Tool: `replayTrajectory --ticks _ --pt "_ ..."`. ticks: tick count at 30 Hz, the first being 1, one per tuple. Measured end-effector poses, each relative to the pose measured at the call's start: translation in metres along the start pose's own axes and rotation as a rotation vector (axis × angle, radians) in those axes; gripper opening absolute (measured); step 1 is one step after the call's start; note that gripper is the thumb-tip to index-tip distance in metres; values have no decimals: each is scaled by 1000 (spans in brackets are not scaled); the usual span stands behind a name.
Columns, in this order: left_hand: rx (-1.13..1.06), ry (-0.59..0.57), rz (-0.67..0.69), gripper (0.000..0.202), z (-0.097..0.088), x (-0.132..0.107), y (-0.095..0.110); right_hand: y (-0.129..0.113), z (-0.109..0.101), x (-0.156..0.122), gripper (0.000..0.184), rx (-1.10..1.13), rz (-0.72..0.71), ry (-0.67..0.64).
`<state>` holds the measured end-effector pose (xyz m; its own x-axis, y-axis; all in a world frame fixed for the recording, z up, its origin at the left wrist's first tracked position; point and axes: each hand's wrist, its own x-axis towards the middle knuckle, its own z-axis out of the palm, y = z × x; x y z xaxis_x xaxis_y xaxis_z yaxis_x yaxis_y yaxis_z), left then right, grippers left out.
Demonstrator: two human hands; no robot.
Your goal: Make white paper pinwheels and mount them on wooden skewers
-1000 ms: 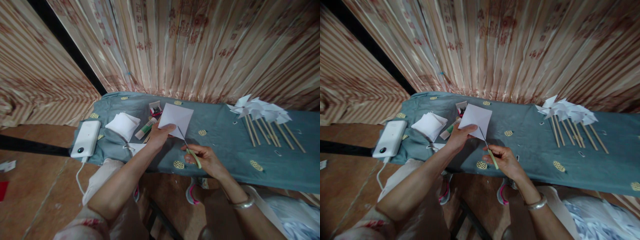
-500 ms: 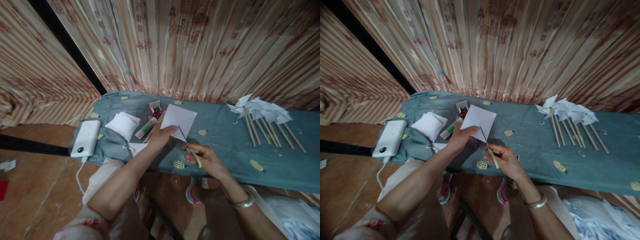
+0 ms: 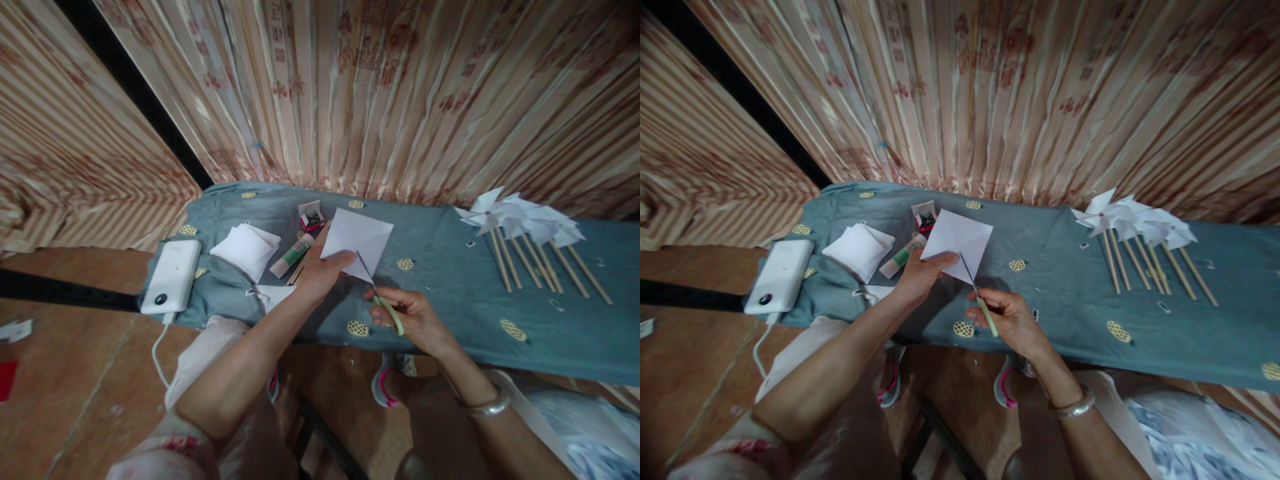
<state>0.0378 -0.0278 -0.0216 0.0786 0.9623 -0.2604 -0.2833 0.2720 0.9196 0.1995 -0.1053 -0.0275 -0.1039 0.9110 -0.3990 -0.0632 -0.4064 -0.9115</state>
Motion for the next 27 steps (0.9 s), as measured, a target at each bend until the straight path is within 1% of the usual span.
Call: replayTrajectory --ticks 7,11,17,24,27 --pt "-1 2 -30 21 2 -2 3 3 -1 0 44 -43 -34 -13" --pt "16 22 -19 20 2 -3 3 3 0 1 44 -45 -46 -1" --pt "-19 2 -8 21 2 -2 1 -1 3 0 42 -7 -38 12" --pt "-14 19 -17 18 2 -2 0 1 3 1 44 -52 -81 3" --pt "-19 23 -22 18 2 -2 1 2 4 1 46 -71 -75 5"
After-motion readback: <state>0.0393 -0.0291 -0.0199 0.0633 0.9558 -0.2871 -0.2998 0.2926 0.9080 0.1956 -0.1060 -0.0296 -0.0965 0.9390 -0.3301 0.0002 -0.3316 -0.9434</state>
